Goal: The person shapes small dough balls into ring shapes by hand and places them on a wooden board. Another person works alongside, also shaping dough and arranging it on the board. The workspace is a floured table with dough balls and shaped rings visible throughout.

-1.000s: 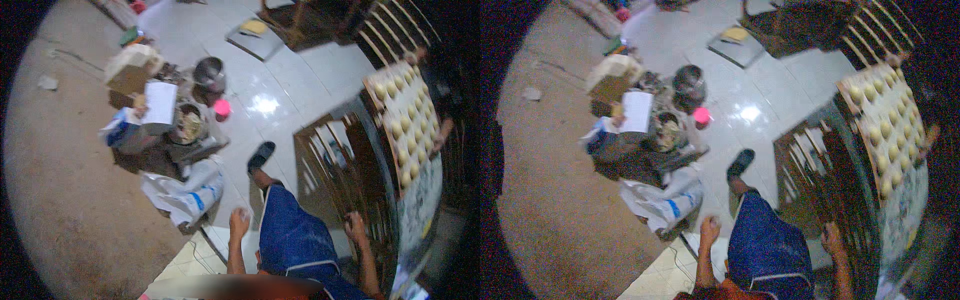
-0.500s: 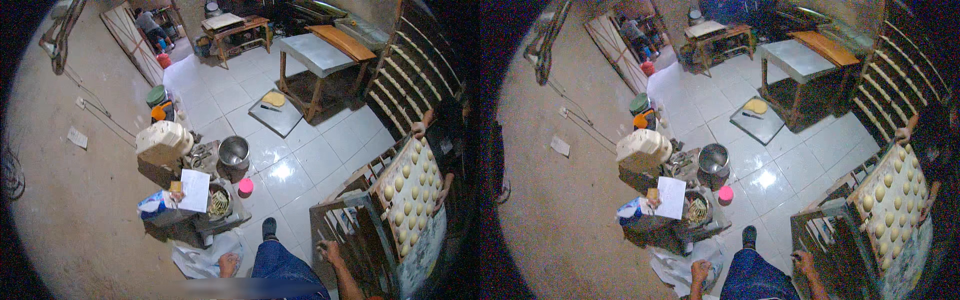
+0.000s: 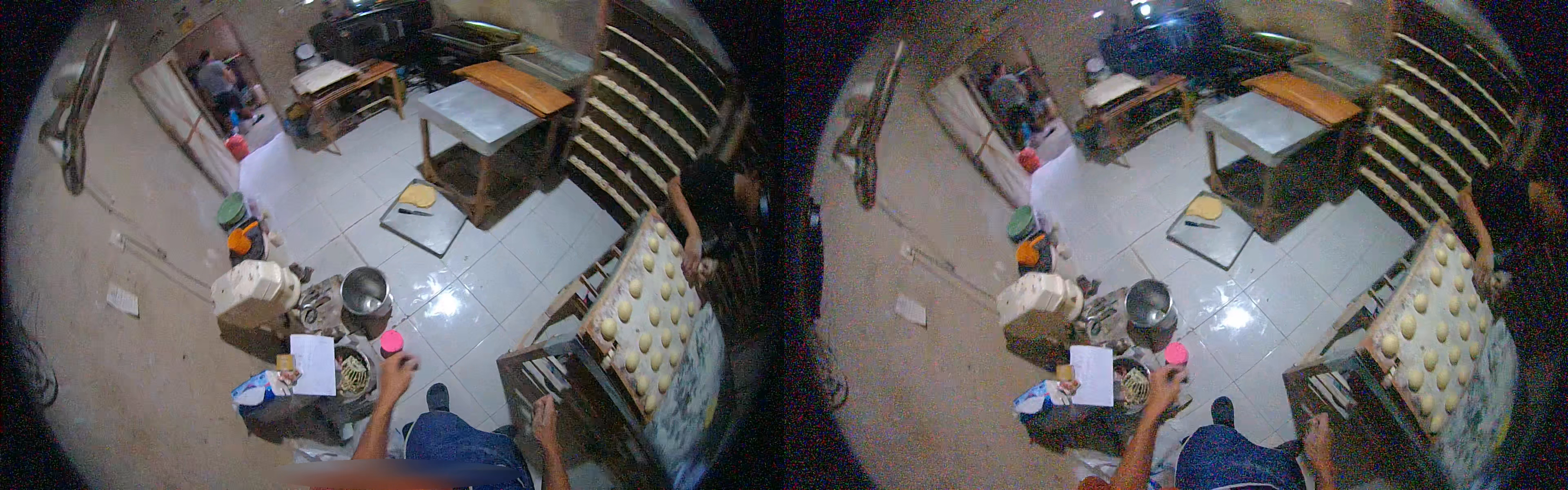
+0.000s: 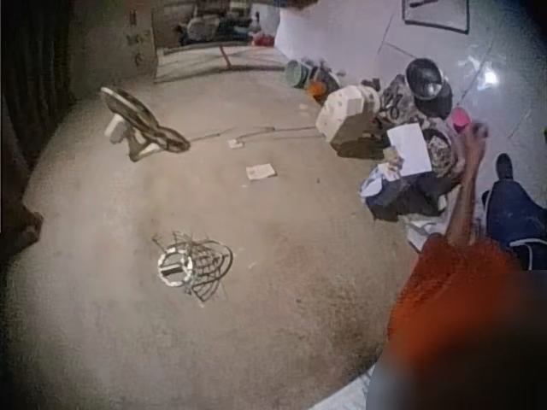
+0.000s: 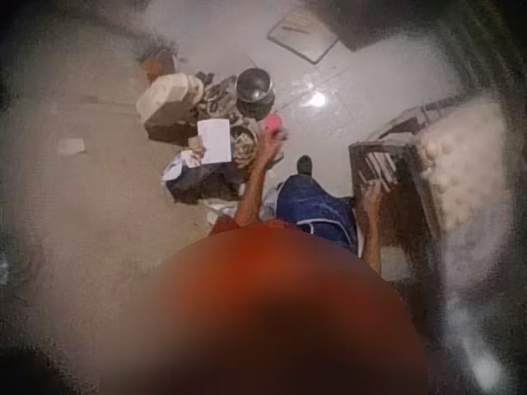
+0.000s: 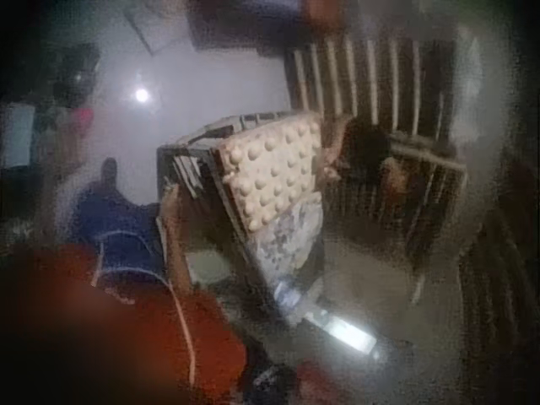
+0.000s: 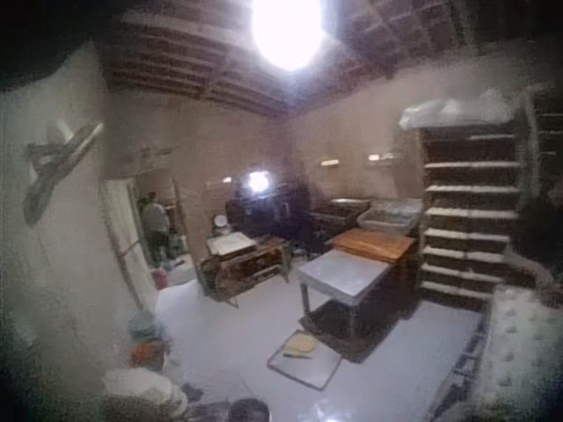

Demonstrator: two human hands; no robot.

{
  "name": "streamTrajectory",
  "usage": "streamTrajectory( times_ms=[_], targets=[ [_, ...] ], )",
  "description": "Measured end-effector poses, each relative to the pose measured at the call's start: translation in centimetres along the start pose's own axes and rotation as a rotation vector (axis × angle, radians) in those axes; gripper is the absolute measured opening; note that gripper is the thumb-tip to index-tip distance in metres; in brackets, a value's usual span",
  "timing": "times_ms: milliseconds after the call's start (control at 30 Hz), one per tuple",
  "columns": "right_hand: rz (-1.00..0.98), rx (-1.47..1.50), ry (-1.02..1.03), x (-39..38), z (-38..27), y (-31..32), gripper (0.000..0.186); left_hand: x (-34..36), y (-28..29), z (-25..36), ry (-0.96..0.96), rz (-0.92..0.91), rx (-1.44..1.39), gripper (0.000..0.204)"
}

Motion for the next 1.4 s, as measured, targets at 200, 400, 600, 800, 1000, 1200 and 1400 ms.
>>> streamTrajectory(
  times_ms=[200,400,600,800,1000,1200,1400],
  targets=[
    [0.033,0.934,-0.355,2.9,-8.7,5.5,0.025,-6.1,-15.9,26.7,-0.419,-0.475,-0.398,0.013],
    [0.33,1.035,-0.424,6.2,9.0,8.1,0.041,-21.7,-27.0,37.4,-0.786,-0.539,-0.581,0.01],
    [-0.017,-0.387,-0.034,9.6,12.4,15.7,0.046,-28.1,-37.1,41.0,-1.093,-0.907,-0.389,0.044],
    [0.242,0.007,-0.062,7.2,5.9,34.5,0.035,-26.6,-47.9,38.0,-0.856,-0.554,-0.072,0.047],
    [0.029,-0.338,0.11,7.1,8.5,34.9,0.063,-28.8,-50.8,34.0,-1.068,-0.365,0.269,0.043],
    [-0.276,-0.432,0.155,7.2,11.5,33.6,0.061,-31.5,-54.0,33.1,-0.959,-0.622,0.39,0.038],
    [-0.233,-0.394,-0.089,9.3,11.2,35.3,0.061,-32.1,-53.7,33.7,-1.001,-0.677,0.329,0.045]
  ],
)
Point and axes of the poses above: each hand's wrist, its own x-axis towards the middle knuckle, its own y-axis out of the back of the hand, z = x × y, the point moved 7 cm from there along x, towards the middle knuckle, and after that the axes turned 8 degrees about z, right-handed, at the moved point
